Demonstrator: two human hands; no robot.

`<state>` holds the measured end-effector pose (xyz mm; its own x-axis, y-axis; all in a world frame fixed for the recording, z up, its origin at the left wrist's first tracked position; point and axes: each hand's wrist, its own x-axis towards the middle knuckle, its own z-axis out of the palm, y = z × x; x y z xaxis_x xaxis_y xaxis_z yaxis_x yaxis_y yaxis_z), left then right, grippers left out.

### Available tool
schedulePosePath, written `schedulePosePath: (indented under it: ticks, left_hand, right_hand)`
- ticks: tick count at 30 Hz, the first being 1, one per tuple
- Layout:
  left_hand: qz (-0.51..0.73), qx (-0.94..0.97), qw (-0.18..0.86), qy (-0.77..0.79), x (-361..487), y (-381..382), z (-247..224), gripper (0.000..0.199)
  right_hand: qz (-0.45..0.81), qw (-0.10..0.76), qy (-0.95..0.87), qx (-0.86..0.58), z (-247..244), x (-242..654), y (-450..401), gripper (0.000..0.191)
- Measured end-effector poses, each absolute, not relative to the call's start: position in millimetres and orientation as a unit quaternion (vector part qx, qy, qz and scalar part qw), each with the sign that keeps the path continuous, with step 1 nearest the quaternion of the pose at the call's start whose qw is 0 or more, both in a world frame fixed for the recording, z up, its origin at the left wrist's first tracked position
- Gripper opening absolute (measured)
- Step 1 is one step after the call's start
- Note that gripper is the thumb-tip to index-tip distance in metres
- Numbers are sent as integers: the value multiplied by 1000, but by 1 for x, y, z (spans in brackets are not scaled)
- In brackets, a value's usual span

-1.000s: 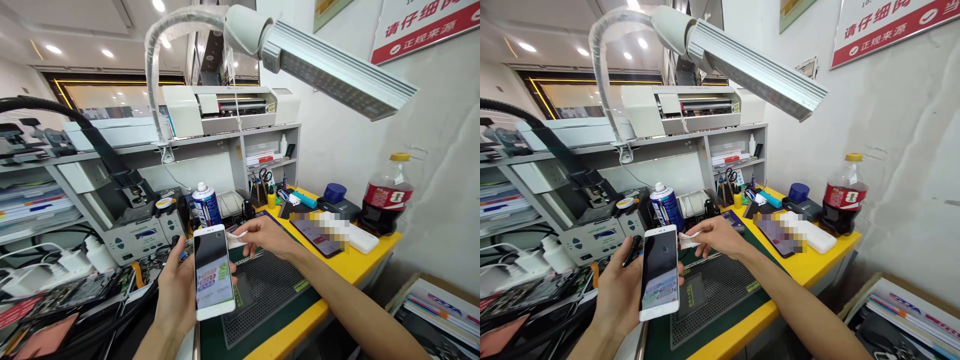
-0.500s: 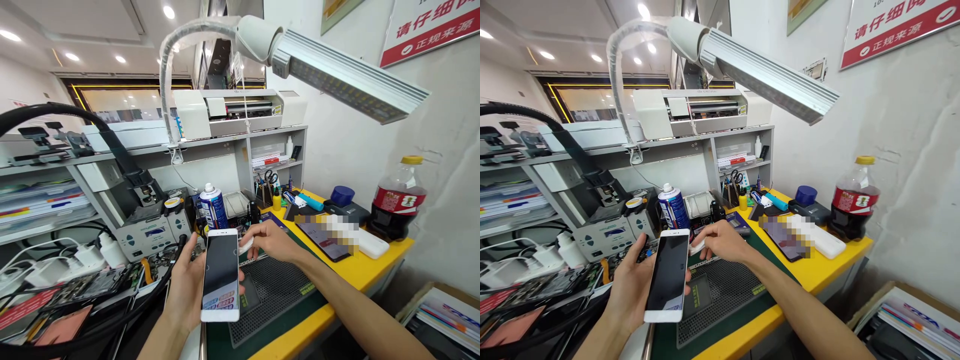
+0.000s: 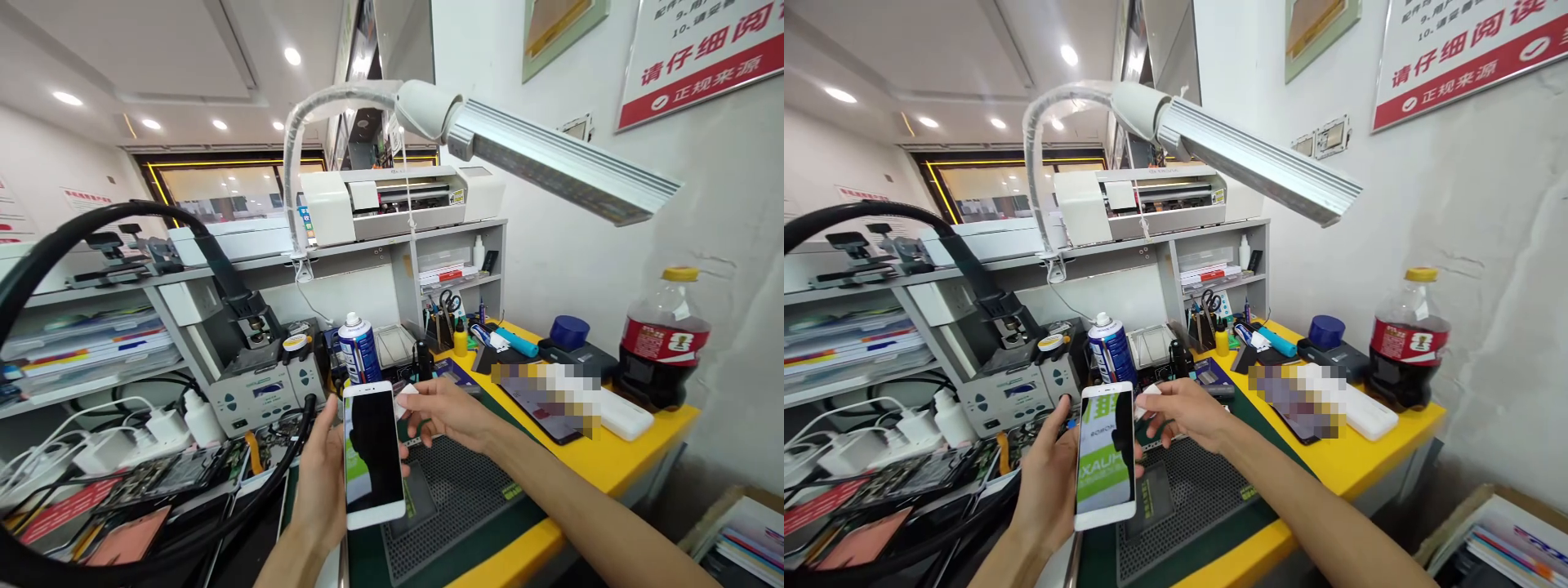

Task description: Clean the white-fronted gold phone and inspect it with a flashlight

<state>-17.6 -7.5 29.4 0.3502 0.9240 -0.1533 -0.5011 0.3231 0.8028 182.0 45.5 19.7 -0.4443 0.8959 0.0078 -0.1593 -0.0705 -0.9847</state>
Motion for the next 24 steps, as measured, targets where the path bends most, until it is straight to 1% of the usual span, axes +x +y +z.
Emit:
schedulePosePath:
  ticks: [3,5,7,9,11,16,21,24]
  left_hand:
    - [467,366,729,342,-15,-8,30,65]
    - [456,373,735,337,-13,-8,31,67]
    - [457,374,740,322,-11,-8,29,64]
    - [462,372,741,314,-9,-7,25,59]
    - [457,377,743,312,-8,-6,21,57]
    - [437,409,745,295,-8,-6,10,63]
    - [427,430,739,294,-10,-4,0,67]
    - [416,438,738,301,-7,-4,-4,67]
  right_hand:
    - [615,457,-542,-345,16,179,48,35]
    - [592,494,-536,-343,16,181,50,34]
    - [583,523,-526,-331,18,185,52,33]
    - [589,534,-519,-313,21,188,52,33]
    - [606,523,-520,-298,24,190,50,33]
    - [628,468,-548,-294,25,189,46,29]
    - [614,454,-572,-298,28,189,44,27]
    - [598,460,-584,-299,30,187,40,27]
